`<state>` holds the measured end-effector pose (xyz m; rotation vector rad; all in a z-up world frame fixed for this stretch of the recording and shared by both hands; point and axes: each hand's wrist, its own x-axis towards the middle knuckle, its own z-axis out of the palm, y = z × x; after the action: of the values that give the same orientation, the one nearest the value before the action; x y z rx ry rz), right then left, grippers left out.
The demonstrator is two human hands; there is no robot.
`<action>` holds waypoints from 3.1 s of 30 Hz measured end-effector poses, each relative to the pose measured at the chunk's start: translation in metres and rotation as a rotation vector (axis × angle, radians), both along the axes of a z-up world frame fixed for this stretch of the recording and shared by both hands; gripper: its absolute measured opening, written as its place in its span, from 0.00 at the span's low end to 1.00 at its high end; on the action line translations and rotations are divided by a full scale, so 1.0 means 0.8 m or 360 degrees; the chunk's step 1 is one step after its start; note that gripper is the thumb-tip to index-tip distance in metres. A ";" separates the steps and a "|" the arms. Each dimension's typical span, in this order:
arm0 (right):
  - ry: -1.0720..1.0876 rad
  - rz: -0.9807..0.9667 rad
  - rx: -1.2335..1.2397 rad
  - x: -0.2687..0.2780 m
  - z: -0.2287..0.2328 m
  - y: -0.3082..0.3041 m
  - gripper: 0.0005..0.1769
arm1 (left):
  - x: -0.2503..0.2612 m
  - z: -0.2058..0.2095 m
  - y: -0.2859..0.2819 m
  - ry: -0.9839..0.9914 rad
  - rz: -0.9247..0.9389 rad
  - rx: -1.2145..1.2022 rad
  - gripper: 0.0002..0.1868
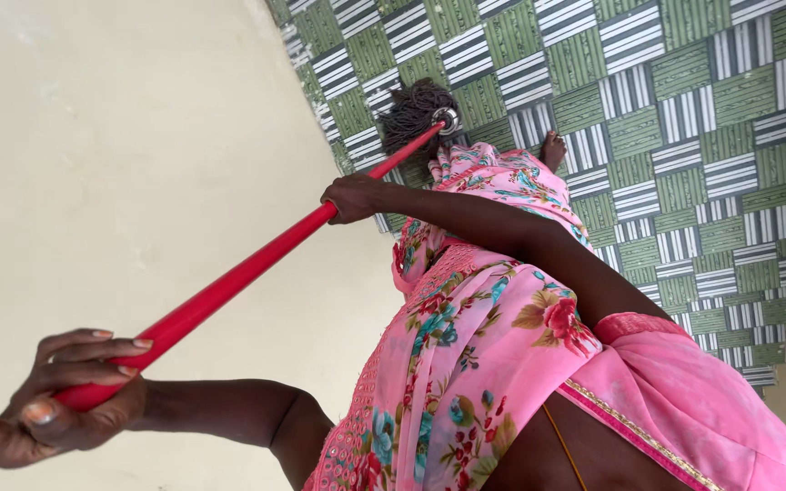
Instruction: The person mops a tiled floor using a red-handled mop. They move the mop back and forth across the green and white patterned tiles, covering different sections of the room.
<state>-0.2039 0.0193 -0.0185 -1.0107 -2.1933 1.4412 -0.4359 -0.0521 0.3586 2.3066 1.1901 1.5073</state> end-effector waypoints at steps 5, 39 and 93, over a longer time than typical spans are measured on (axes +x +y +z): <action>0.0002 -0.0276 0.0207 0.162 -0.035 0.012 0.12 | 0.089 -0.050 0.071 -0.0245 -0.0248 -0.0147 0.28; -0.0361 -0.2058 0.0551 0.453 -0.241 -0.034 0.17 | 0.408 -0.460 0.066 -0.1611 -0.0528 -0.1517 0.14; -0.0427 0.0522 0.1133 -0.051 -0.216 0.353 0.09 | 0.242 -0.311 0.075 -0.0548 0.1440 -0.1282 0.17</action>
<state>-0.2451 0.3017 -0.1912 -0.6274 -2.8421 0.5245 -0.2421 0.0077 0.1094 0.9666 2.2995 1.1448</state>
